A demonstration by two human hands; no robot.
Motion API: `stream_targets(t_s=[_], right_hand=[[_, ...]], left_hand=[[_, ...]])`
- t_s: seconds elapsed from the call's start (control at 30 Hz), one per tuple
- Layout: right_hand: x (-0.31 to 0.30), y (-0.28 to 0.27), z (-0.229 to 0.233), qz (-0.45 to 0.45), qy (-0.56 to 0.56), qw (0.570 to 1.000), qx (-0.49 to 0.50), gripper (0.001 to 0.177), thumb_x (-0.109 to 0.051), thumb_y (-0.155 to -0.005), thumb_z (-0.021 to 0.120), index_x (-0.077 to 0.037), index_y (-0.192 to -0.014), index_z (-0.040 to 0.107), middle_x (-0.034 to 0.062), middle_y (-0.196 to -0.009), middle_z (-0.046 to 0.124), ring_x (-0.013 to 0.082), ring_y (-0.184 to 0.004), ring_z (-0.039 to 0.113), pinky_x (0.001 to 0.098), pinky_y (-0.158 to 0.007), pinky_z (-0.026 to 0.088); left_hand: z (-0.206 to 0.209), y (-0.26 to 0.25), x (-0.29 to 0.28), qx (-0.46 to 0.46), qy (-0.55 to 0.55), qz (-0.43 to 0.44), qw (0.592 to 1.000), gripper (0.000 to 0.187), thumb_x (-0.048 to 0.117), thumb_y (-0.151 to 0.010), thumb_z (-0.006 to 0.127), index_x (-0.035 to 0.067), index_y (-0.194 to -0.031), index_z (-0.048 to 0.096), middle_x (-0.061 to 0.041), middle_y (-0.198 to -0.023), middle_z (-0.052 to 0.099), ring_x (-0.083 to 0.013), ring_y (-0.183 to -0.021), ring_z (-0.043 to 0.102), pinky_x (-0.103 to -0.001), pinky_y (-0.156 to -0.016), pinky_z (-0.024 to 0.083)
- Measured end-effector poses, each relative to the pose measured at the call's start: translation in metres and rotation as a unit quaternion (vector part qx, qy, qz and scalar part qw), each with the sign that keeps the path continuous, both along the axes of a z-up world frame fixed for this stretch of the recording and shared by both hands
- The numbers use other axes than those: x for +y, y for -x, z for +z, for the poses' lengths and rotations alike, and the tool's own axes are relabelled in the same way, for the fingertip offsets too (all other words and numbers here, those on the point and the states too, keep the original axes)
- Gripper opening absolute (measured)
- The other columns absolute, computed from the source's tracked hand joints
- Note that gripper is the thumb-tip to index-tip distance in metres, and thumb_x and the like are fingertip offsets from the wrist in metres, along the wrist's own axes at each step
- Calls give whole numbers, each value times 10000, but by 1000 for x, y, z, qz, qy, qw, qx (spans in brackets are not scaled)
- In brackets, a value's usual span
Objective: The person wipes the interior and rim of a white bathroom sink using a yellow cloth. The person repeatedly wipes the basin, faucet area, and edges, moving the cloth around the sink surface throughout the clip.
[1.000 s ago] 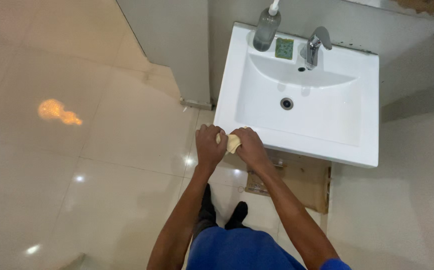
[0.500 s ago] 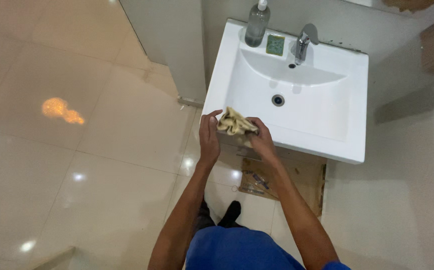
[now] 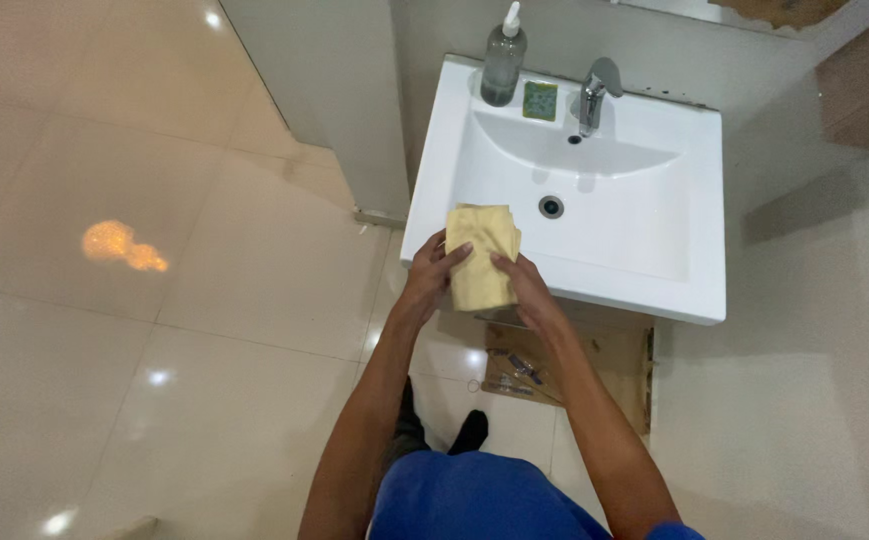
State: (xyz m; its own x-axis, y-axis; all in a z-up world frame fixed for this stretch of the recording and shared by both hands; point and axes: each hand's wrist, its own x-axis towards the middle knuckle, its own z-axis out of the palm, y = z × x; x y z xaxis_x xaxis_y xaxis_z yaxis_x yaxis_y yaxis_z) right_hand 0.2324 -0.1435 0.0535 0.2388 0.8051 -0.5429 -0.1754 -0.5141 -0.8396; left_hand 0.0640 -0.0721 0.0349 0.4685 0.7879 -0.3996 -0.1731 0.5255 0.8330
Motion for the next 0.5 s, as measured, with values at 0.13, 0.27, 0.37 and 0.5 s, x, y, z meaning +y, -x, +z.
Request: stream_targets(t_s=[0.13,0.27,0.37,0.5], right_hand=[[15,16,-10,54,-14,996,-70,588,-409,-993,547,-32,-1444,520,185,-1297,675,263,-1246,604,446,-1104,403],[37,36,-14,53,-22,994,-97,628,-392,-990,602,-9,-1458,434,214,-1298,640,309,-1268,614,467,-1128,468],[53,52,-20,33,-95,985,-143,675,-340,-988,644,-14,-1510,366,183,-1390,509,308,-1326,528,467,-1126,466],[61,66,-10,63,-161,963,-207,752,-174,-840,750,-16,-1475,378,151,-1367,534,296,-1255,574,415,-1047,521]], left_hand=[[2,20,14,-41,-22,-69,997,714,340,-854,787,-53,-1395,537,-189,-1262,696,-284,-1171,697,-402,-971,600],[4,35,42,44,-67,-69,994,637,369,-899,722,-6,-1392,573,-177,-1269,709,-266,-1166,701,-380,-987,556],[1,43,65,46,-117,-77,989,568,402,-958,643,17,-1374,613,-160,-1258,726,-238,-1158,701,-375,-993,544],[3,54,96,60,-190,-76,977,509,404,-1014,583,20,-1345,636,-129,-1226,745,-211,-1131,707,-372,-996,547]])
